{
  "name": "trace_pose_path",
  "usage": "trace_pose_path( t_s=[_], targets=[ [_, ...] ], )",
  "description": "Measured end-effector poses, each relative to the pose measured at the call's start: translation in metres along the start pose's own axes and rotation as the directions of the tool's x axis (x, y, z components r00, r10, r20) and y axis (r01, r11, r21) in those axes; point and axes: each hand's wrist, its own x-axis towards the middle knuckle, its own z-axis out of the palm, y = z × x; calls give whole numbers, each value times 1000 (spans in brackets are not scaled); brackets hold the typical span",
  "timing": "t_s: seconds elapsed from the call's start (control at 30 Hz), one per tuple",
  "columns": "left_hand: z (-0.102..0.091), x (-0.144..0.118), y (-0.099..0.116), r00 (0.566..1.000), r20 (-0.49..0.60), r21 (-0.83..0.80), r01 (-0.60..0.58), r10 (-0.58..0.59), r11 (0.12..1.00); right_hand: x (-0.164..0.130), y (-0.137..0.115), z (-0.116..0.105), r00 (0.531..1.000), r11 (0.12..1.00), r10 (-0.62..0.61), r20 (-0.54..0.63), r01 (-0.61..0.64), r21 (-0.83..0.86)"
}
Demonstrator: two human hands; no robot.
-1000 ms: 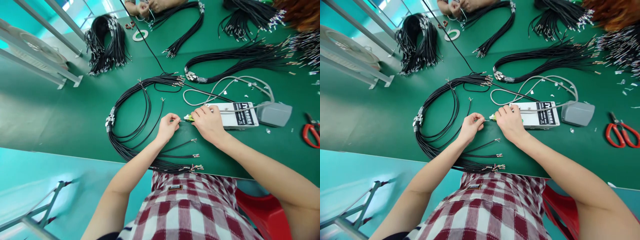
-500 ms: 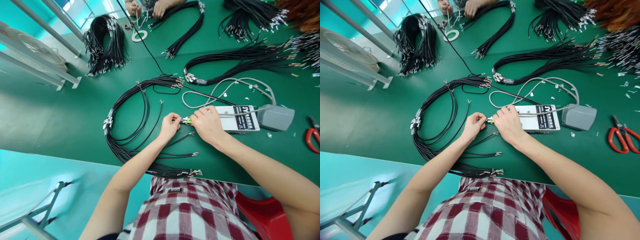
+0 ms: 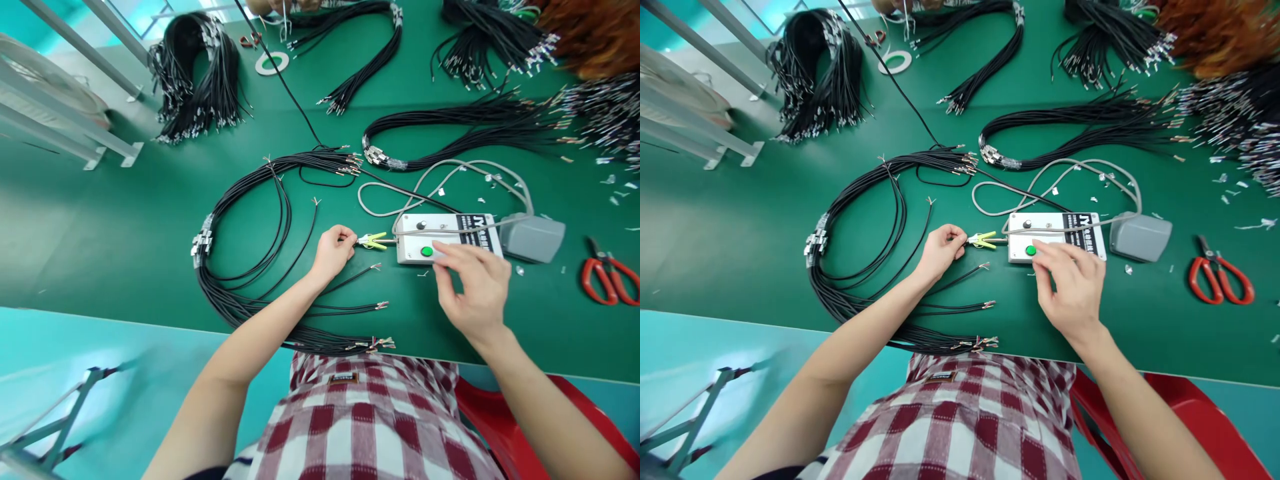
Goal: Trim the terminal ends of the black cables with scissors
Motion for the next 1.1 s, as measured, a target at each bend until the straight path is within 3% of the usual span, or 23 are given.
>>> trace_pose_path(
  t_s=[0.13, 0.3, 0.47, 0.57, 0.63, 0.7, 0.77, 0.8, 0.87, 0.93, 0.97, 1.1],
  targets=[
    [0, 1, -4, 1000, -3, 15, -16, 16, 1000, -25, 0, 10, 999, 998, 35, 15, -34, -47],
    [-7, 0, -7, 999, -20, 50, -43, 44, 998, -26, 7, 19, 998, 991, 7, -57, -15, -132],
    [-22, -5, -7, 997, -58, 39, -48, 51, 998, -17, -12, 17, 995, 999, 43, -88, -42, 8],
    [-29, -14, -8, 998, -36, 19, -48, 49, 999, -16, -45, 23, 988, 979, -85, 129, 59, 194],
    [-34, -24, -9, 998, 35, 31, -50, 49, 998, -20, -64, 29, 927, 947, -209, 310, 112, 302],
    [-40, -36, -10, 988, 136, 132, -96, 77, 987, -27, -75, 35, 873, 919, -280, 400, 123, 375],
    [-49, -46, -11, 963, 224, 340, -224, 152, 913, -36, -77, 38, 837, 896, -326, 440, 125, 425],
    [-55, -48, -12, 944, 260, 460, -304, 201, 834, -41, -76, 39, 824, 886, -343, 451, 125, 446],
    [-68, -45, -12, 903, 306, 666, -428, 300, 611, -50, -73, 38, 812, 868, -361, 458, 114, 483],
    [-81, -34, -12, 867, 304, 788, -461, 394, 407, -56, -71, 38, 823, 861, -342, 453, 82, 502],
    [-88, -27, -11, 853, 286, 821, -453, 437, 347, -58, -71, 38, 830, 859, -331, 450, 67, 508],
    [-99, -8, -14, 843, 188, 867, -384, 505, 317, -62, -72, 39, 844, 855, -301, 444, 33, 518]
  ],
)
